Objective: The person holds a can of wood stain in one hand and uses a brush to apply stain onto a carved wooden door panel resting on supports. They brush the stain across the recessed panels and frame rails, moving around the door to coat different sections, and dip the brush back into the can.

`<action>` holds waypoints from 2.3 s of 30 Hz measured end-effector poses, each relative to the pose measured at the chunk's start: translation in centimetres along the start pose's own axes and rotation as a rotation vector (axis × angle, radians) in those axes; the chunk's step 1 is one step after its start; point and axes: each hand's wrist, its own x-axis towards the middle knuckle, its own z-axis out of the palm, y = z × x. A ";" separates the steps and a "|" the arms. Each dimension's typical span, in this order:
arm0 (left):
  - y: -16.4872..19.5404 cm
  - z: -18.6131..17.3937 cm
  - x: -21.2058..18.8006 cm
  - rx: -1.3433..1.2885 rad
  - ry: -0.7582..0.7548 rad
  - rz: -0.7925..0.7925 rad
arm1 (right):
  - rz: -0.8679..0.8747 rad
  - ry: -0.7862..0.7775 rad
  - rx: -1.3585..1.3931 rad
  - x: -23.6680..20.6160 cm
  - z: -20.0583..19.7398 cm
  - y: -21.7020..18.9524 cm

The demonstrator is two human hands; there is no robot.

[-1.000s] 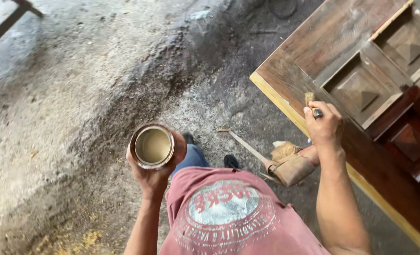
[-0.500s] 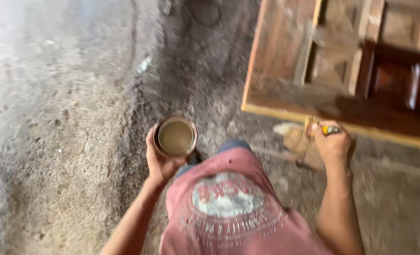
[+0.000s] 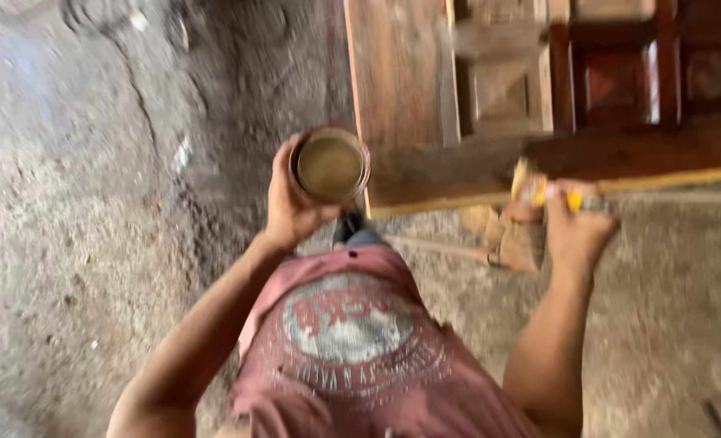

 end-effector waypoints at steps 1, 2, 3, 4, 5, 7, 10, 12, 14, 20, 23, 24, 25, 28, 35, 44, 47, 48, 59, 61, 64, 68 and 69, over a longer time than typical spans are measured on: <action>-0.2 0.7 1.3 0.023 -0.023 0.003 | 0.099 0.017 0.012 2.0 1.3 0.8; -0.7 1.5 3.9 0.050 -0.034 0.053 | 0.230 0.034 0.007 4.2 2.5 1.5; -1.0 2.3 5.9 0.073 -0.044 0.106 | 0.356 0.047 0.006 6.6 3.6 2.1; -1.0 3.0 6.5 0.091 -0.059 0.135 | 0.254 0.118 0.088 8.7 5.1 2.4; -1.0 3.7 6.9 0.109 -0.079 0.149 | 0.159 0.175 0.162 10.3 6.5 2.5; -1.3 4.9 8.3 0.082 -0.129 0.116 | 0.348 0.226 -0.016 12.0 10.4 1.8; -2.3 6.1 10.4 0.111 -0.193 0.065 | 0.336 -0.209 -0.277 11.8 13.4 -0.3; -3.0 7.0 12.0 0.106 -0.208 0.072 | 0.155 -0.170 0.131 11.3 12.9 -2.2; -3.7 7.9 13.1 0.052 -0.210 0.116 | 0.161 -0.116 0.162 10.8 10.6 -4.5; -5.9 9.7 14.4 -0.061 -0.320 0.034 | 0.152 -0.109 0.184 10.3 6.7 -14.0; -6.9 10.1 14.4 -0.100 -0.300 0.100 | -0.022 -0.167 0.206 9.8 7.3 -17.8; -7.2 10.2 14.4 -0.060 -0.300 0.111 | -0.105 -0.192 0.234 9.7 8.0 -18.7; -7.4 10.2 14.3 -0.021 -0.300 0.126 | -0.150 -0.197 0.176 9.7 8.7 -19.5; -7.6 9.9 14.3 0.002 -0.293 0.143 | -0.268 -0.212 0.034 10.1 12.0 -21.2; -7.3 9.5 14.1 -0.036 -0.323 0.118 | -0.278 -0.136 0.046 9.5 15.6 -19.2; -7.3 9.6 14.1 -0.002 -0.355 0.097 | 0.274 -0.004 0.489 5.6 10.7 -13.6; -7.5 10.3 14.3 -0.535 -0.424 -0.174 | 0.421 0.114 0.819 3.4 9.9 -12.3; -7.6 10.4 14.4 -0.357 -0.405 -0.081 | 0.516 0.155 0.825 2.6 9.2 -11.5; -11.9 10.3 20.5 0.073 -0.283 0.190 | 0.457 -0.041 0.127 -1.8 14.1 -4.5; -11.6 10.5 20.3 0.146 -0.238 0.211 | 0.199 -0.084 0.148 -4.0 17.3 -6.5; -11.0 10.0 19.3 0.202 -0.190 0.314 | 0.029 -0.129 0.175 -4.1 17.6 -6.1; -10.1 7.7 15.8 0.424 -0.280 0.086 | 0.191 0.014 0.409 2.7 10.3 1.1; -9.9 7.2 14.7 0.462 -0.329 0.041 | 0.552 0.068 0.329 3.9 9.2 2.1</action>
